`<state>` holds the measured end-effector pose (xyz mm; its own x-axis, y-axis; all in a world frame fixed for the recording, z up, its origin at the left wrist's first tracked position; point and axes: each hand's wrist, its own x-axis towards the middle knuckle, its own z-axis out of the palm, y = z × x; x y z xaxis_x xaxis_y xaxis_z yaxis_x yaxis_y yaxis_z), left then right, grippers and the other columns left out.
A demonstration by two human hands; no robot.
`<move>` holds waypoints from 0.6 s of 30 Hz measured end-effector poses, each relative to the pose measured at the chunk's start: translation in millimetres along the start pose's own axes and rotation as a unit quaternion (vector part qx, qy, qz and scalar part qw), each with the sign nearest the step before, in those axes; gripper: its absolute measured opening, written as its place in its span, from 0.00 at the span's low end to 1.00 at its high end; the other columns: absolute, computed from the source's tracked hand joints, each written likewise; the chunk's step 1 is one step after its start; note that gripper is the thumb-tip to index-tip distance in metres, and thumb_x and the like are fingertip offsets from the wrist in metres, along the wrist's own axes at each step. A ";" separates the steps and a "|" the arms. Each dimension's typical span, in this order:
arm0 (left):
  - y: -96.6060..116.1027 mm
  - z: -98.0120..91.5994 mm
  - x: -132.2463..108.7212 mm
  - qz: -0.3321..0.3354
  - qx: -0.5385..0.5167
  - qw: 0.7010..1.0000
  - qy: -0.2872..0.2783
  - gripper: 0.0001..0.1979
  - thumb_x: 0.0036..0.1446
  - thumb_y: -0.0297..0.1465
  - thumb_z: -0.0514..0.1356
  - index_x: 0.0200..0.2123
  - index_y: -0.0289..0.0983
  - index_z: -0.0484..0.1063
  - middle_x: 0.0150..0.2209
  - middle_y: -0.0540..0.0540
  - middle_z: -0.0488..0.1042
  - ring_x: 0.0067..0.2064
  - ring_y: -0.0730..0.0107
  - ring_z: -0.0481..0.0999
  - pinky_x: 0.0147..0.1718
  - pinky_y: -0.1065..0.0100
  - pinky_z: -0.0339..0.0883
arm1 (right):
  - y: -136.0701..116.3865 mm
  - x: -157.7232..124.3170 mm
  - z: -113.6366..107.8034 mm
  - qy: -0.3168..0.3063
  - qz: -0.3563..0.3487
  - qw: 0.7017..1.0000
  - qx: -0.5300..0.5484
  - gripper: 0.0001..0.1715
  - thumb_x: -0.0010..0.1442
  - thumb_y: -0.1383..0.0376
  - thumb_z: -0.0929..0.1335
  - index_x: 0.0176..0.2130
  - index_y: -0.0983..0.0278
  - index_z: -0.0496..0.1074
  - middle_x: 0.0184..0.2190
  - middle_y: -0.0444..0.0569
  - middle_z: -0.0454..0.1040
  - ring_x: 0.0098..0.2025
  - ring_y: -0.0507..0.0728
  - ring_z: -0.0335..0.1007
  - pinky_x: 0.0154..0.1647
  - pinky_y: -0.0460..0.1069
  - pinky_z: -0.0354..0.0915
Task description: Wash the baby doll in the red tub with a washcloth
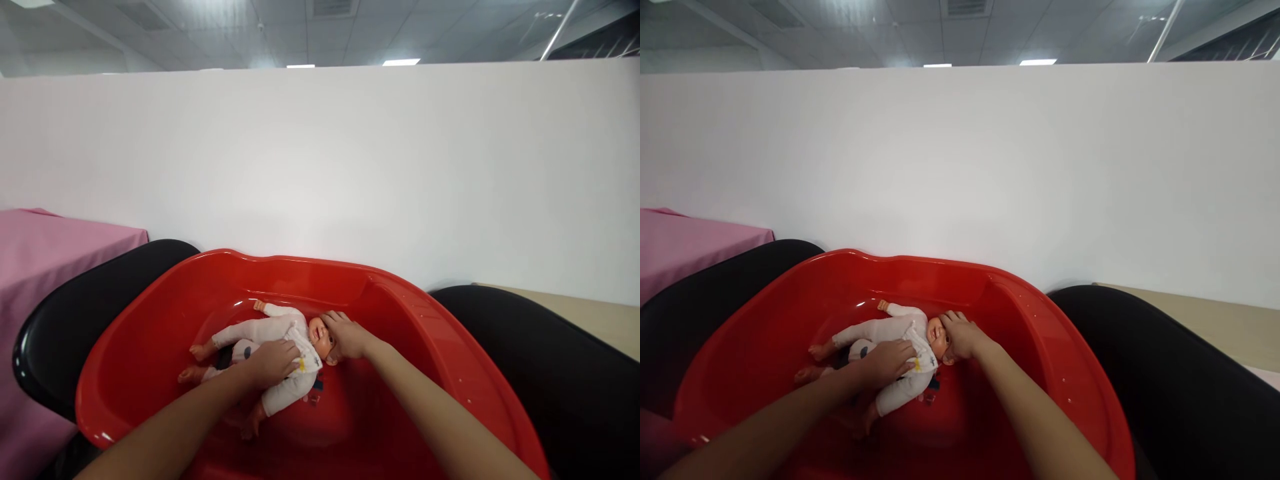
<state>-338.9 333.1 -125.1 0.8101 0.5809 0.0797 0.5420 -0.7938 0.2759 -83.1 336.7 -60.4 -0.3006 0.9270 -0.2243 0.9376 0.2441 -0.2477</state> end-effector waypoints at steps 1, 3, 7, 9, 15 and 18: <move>-1.7 2.5 -0.7 -0.005 0.000 1.000 0.002 0.25 0.68 0.46 0.40 0.53 0.47 0.73 0.49 0.44 0.76 0.52 0.55 0.73 0.52 0.59 0.67 | -0.5 -0.1 -0.1 -0.001 0.000 1.000 0.000 0.54 0.33 0.56 0.80 0.57 0.57 0.64 0.60 0.54 0.63 0.61 0.69 0.57 0.52 0.60 0.63; -8.0 4.0 -1.1 -0.028 0.000 1.000 0.008 0.26 0.68 0.45 0.39 0.54 0.45 0.72 0.49 0.43 0.75 0.51 0.55 0.73 0.53 0.59 0.67 | -1.7 -0.7 -0.9 -0.002 0.003 1.000 0.002 0.53 0.34 0.56 0.80 0.58 0.57 0.64 0.60 0.54 0.63 0.61 0.70 0.57 0.52 0.59 0.63; -23.9 2.6 -1.3 -0.056 0.029 0.998 -0.001 0.27 0.69 0.42 0.38 0.53 0.42 0.73 0.47 0.41 0.75 0.49 0.54 0.74 0.51 0.57 0.67 | -2.2 -1.3 -1.7 -0.004 0.012 1.000 0.003 0.54 0.34 0.57 0.80 0.59 0.58 0.63 0.61 0.56 0.62 0.62 0.71 0.56 0.51 0.59 0.64; -30.9 2.7 -2.0 -0.061 0.056 0.997 0.004 0.26 0.69 0.39 0.38 0.51 0.40 0.74 0.47 0.39 0.75 0.49 0.52 0.74 0.50 0.56 0.68 | -0.5 -0.8 -0.4 0.002 0.014 1.000 0.013 0.54 0.36 0.56 0.79 0.60 0.59 0.63 0.61 0.56 0.62 0.62 0.70 0.56 0.52 0.59 0.63; -48.8 3.2 -7.5 -0.102 0.091 0.990 0.046 0.23 0.67 0.32 0.40 0.50 0.38 0.73 0.49 0.38 0.75 0.51 0.48 0.73 0.50 0.53 0.66 | 2.2 0.4 4.2 0.020 -0.002 0.999 0.041 0.52 0.40 0.54 0.78 0.60 0.61 0.62 0.61 0.55 0.63 0.62 0.68 0.56 0.57 0.57 0.60; -57.3 2.4 -10.7 -0.128 0.130 0.982 0.037 0.20 0.65 0.28 0.43 0.50 0.39 0.72 0.50 0.38 0.75 0.51 0.48 0.73 0.50 0.52 0.66 | -0.2 -0.7 3.9 0.021 0.003 0.999 0.036 0.50 0.41 0.54 0.78 0.60 0.60 0.63 0.61 0.56 0.62 0.62 0.69 0.56 0.57 0.57 0.61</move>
<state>-378.1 371.9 -144.0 0.6259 0.7719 0.1112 0.7731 -0.6329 0.0423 -83.8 334.9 -63.8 -0.2851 0.9402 -0.1865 0.9244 0.2182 -0.3130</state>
